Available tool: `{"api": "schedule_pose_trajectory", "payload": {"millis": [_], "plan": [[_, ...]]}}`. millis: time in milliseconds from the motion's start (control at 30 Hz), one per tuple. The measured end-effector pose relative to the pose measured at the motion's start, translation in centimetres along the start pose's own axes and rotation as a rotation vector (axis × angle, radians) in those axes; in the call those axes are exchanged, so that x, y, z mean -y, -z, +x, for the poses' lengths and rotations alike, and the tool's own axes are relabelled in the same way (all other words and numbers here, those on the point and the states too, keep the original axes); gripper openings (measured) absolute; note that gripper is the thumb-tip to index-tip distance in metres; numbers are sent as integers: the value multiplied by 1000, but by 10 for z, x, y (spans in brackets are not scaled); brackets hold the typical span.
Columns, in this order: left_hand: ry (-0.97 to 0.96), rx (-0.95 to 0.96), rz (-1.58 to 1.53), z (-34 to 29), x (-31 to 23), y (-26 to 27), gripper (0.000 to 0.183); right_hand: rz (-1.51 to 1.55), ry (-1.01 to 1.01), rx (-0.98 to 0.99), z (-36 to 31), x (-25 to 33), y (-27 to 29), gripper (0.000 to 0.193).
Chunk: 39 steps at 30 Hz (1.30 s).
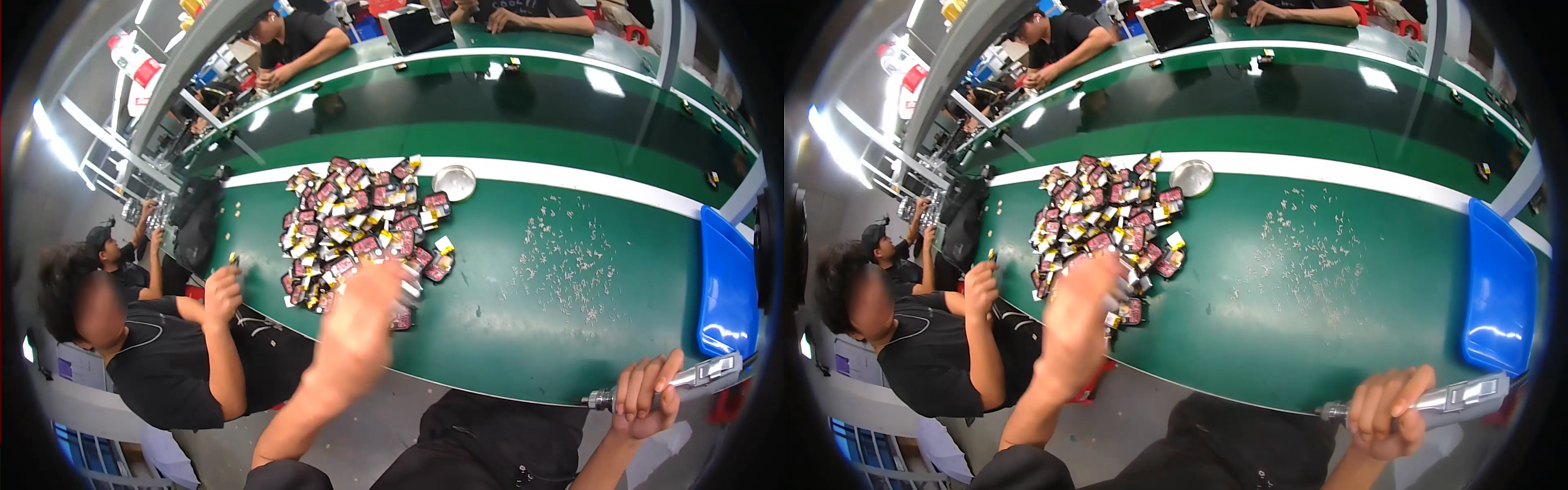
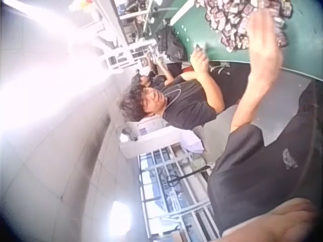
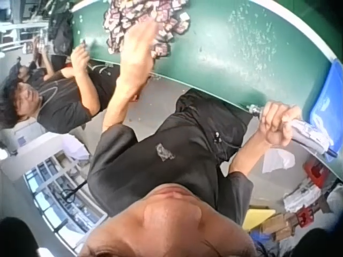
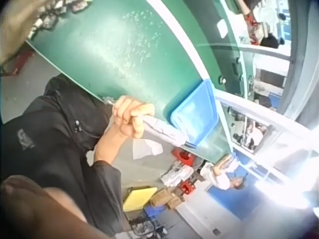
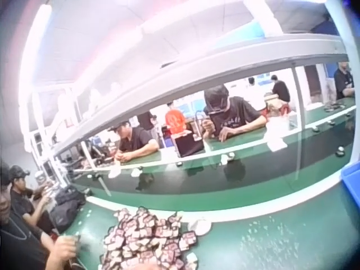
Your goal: The worker is using an electric screwdriver to fasten screws into small electronic components at an assembly line workbench.
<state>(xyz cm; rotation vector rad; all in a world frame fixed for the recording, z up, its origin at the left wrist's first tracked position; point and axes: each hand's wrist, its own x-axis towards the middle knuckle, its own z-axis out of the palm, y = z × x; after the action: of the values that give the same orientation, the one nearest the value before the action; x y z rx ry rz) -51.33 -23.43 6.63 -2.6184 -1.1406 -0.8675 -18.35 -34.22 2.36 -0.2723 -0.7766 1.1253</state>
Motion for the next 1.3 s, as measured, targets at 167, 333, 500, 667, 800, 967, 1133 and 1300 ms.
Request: {"api": "schedule_pose_trajectory", "payload": {"millis": [167,333,500,667,800,967,1133,1300], "plan": [[377,7,231,-3,110,16,34,41,-26,-97,-13,-11,7,11],[312,-7,303,23,80,1,33,34,-60,-219,-25,-16,11,9],[2,177,-171,53,-18,-57,23,133,-50,-365,-29,-12,18,8],[-46,219,-182,61,-38,-93,22,226,-67,-338,-29,-10,21,10],[-112,234,-157,70,-37,-98,22,234,-74,-312,-28,-9,22,9],[-247,286,-85,72,-27,-104,20,254,-72,-298,-32,-9,25,9],[-358,307,7,74,-27,-105,14,264,-77,-284,-31,-7,25,8],[-226,257,-100,76,-35,-106,13,249,-74,-284,-33,0,28,8]]}}
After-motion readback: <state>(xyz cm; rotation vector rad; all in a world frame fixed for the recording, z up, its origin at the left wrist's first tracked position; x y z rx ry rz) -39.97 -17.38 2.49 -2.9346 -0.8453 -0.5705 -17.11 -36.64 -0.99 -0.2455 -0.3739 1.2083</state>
